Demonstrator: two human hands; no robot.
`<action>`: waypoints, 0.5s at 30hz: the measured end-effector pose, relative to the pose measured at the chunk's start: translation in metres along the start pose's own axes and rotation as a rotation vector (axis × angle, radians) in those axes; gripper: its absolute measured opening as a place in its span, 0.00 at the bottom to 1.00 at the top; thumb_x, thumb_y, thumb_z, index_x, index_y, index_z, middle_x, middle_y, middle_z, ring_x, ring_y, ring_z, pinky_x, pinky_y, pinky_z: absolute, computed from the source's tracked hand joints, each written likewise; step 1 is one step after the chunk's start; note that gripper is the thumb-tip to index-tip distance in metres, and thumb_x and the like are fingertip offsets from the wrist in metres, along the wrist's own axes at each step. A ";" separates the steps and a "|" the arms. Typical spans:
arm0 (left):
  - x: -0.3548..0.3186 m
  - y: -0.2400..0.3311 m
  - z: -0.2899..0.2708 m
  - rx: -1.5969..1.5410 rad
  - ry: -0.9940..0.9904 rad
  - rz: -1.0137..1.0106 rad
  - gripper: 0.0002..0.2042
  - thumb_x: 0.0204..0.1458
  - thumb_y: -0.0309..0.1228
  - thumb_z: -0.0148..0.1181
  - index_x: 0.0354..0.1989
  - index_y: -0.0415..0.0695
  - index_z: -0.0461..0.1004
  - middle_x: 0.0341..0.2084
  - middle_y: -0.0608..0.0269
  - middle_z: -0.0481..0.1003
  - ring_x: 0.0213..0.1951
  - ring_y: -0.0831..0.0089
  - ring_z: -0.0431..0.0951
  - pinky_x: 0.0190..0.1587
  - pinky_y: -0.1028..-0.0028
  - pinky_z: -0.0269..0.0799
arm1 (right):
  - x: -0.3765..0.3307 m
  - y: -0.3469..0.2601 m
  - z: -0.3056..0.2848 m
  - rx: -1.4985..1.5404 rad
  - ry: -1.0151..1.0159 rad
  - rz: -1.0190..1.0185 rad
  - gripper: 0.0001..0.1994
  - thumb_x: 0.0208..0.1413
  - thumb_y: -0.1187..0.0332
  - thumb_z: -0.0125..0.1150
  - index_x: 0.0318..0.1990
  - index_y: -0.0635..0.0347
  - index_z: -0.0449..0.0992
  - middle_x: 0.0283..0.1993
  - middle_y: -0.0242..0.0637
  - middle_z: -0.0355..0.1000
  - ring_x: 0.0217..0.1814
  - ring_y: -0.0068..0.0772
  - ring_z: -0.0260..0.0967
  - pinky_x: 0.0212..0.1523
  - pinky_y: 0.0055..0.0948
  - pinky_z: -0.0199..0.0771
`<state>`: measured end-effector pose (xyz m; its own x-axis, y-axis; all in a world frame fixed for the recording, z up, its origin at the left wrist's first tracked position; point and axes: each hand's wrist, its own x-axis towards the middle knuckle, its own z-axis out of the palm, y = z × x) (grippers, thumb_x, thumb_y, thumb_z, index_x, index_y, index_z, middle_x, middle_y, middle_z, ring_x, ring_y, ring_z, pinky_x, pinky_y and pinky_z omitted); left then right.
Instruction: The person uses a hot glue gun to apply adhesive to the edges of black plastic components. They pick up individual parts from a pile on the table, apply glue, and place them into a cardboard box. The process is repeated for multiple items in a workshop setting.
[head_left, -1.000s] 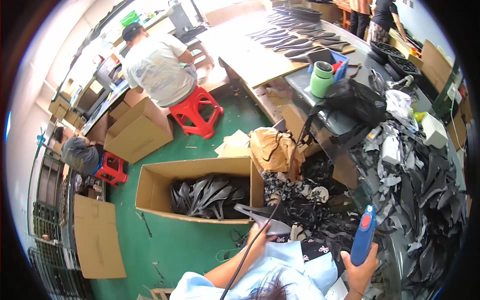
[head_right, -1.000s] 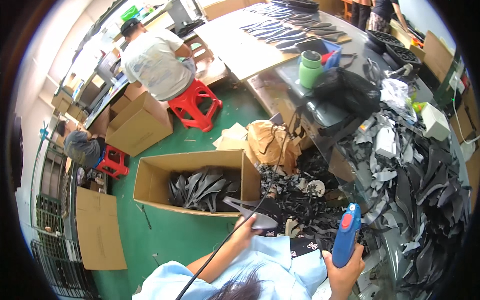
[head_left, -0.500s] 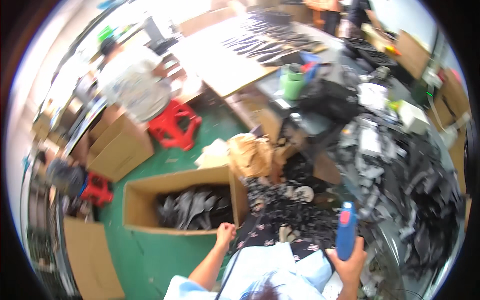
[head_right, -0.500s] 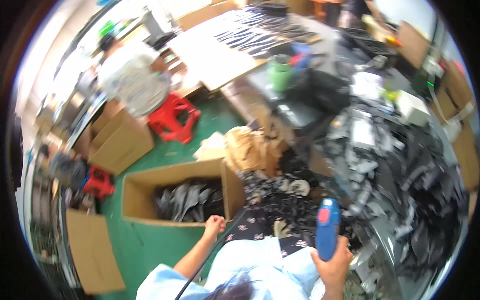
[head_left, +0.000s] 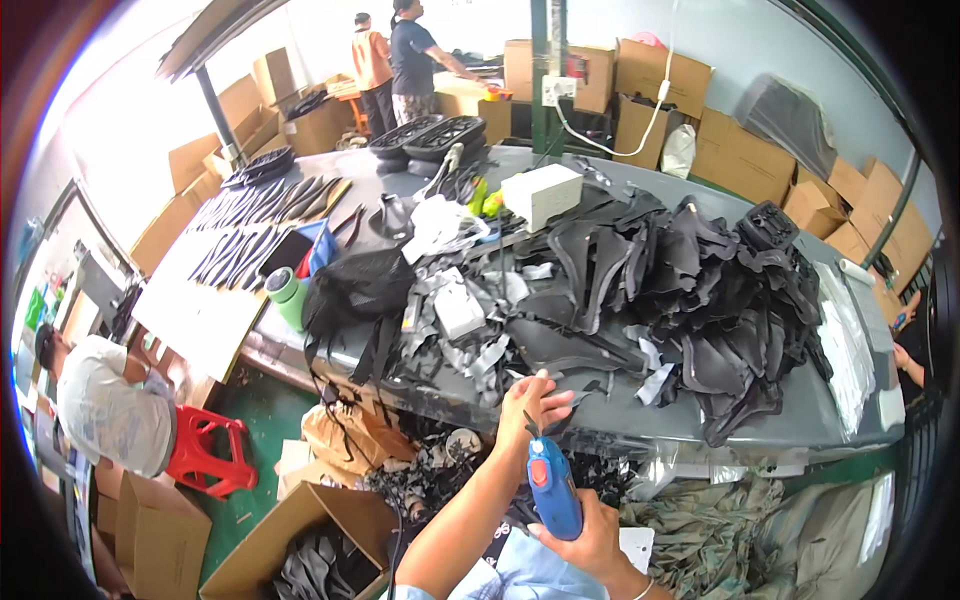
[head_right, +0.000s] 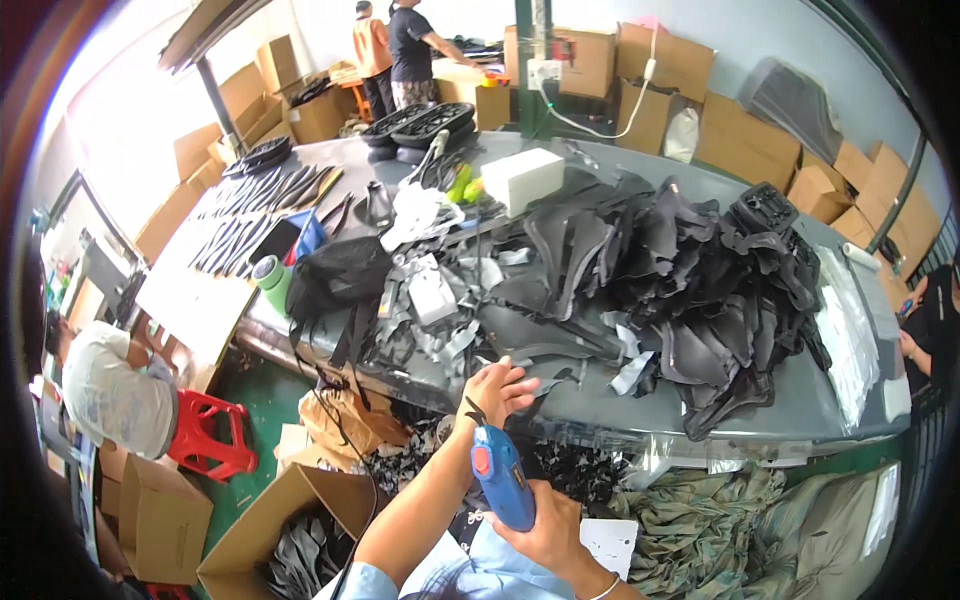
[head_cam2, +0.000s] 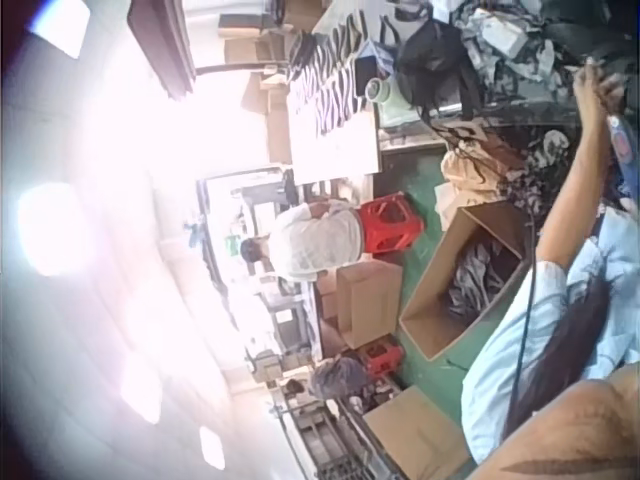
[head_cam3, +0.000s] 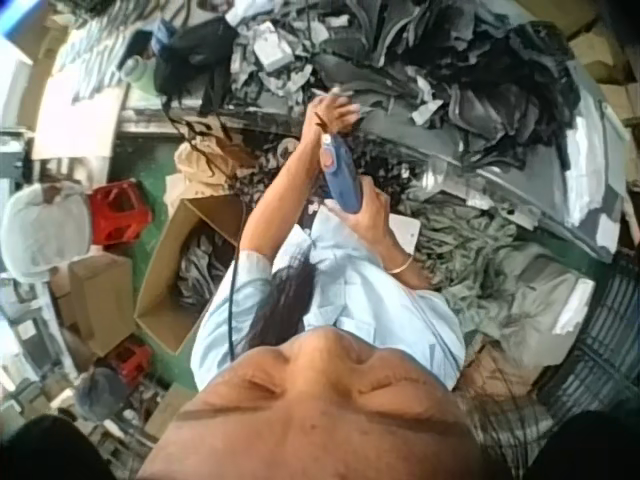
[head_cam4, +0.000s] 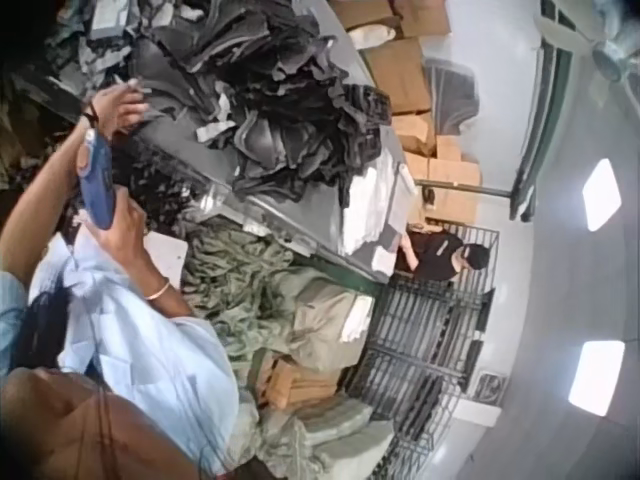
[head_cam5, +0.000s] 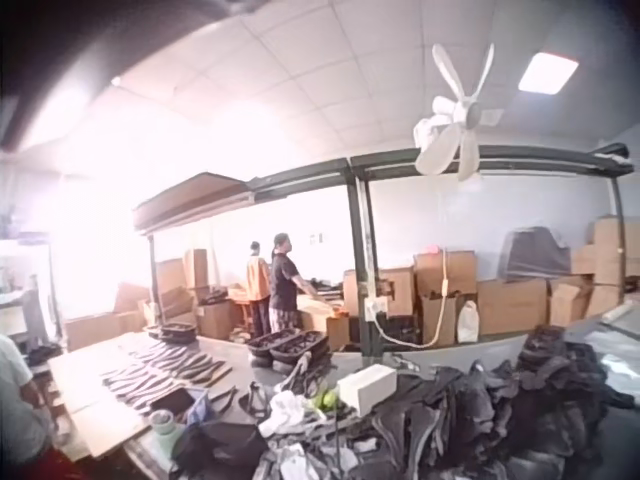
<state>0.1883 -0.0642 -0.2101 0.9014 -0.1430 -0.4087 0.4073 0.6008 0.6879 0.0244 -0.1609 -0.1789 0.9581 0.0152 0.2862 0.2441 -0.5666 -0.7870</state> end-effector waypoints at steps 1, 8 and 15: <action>0.015 0.000 0.014 -0.017 0.053 -0.068 0.25 0.54 0.38 0.56 0.51 0.32 0.58 0.45 0.40 0.67 0.36 0.57 0.77 0.32 0.70 0.76 | -0.002 0.005 -0.002 0.017 0.020 0.018 0.25 0.34 0.59 0.74 0.34 0.65 0.68 0.22 0.44 0.71 0.21 0.44 0.72 0.23 0.37 0.72; 0.043 0.023 0.021 0.095 0.084 -0.108 0.24 0.53 0.34 0.53 0.52 0.30 0.56 0.39 0.39 0.70 0.30 0.61 0.77 0.28 0.72 0.74 | -0.005 0.018 -0.014 0.060 0.096 0.050 0.25 0.35 0.59 0.74 0.33 0.66 0.66 0.21 0.44 0.71 0.21 0.44 0.73 0.23 0.35 0.73; -0.050 0.053 -0.051 0.130 0.252 0.573 0.10 0.51 0.28 0.50 0.40 0.39 0.69 0.33 0.60 0.74 0.38 0.69 0.74 0.40 0.69 0.71 | 0.009 0.019 -0.016 0.036 0.087 0.114 0.25 0.35 0.58 0.73 0.32 0.64 0.66 0.20 0.45 0.71 0.21 0.46 0.73 0.23 0.36 0.73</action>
<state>0.1576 0.0146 -0.1839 0.9257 0.3713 -0.0723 -0.1002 0.4250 0.8996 0.0353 -0.1847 -0.1829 0.9636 -0.1198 0.2391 0.1413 -0.5309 -0.8356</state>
